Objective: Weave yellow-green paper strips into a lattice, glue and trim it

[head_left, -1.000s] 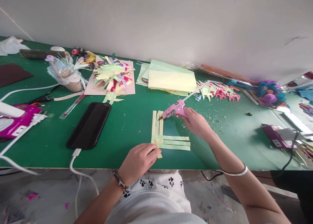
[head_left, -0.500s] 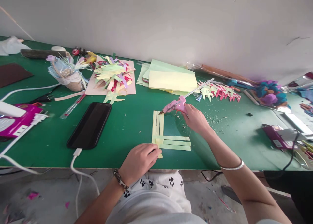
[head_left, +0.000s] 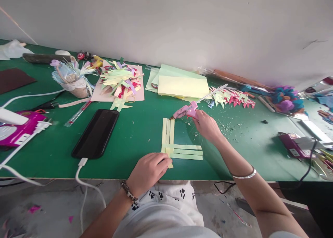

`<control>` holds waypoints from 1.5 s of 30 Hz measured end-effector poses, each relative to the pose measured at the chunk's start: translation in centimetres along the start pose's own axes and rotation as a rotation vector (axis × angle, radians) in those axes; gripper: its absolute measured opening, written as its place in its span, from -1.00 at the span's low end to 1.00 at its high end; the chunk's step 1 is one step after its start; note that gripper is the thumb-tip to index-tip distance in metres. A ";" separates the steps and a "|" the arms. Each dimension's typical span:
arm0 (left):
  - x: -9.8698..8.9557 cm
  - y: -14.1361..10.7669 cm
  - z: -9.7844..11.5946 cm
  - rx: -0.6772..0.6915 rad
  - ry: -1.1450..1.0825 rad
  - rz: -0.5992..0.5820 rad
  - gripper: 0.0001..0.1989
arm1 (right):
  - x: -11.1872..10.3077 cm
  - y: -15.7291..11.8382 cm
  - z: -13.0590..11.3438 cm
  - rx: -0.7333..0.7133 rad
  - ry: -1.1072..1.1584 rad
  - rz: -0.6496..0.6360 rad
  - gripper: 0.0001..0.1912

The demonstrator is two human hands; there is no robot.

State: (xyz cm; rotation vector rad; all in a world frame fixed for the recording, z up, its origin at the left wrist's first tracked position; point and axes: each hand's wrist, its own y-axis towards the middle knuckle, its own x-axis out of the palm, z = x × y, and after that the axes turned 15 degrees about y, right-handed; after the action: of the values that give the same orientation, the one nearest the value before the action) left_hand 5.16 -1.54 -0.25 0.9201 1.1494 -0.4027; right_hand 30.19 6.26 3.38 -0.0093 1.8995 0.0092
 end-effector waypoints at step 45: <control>-1.2 2.5 -2.3 -0.277 0.003 0.041 -0.82 | -0.3 -1.3 -5.8 -0.455 0.843 -0.090 -0.92</control>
State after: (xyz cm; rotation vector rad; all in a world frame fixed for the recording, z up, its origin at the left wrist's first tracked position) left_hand 5.11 1.55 1.60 0.7000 1.1537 -0.2025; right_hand 24.81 4.91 5.52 -0.4718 2.6934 0.4357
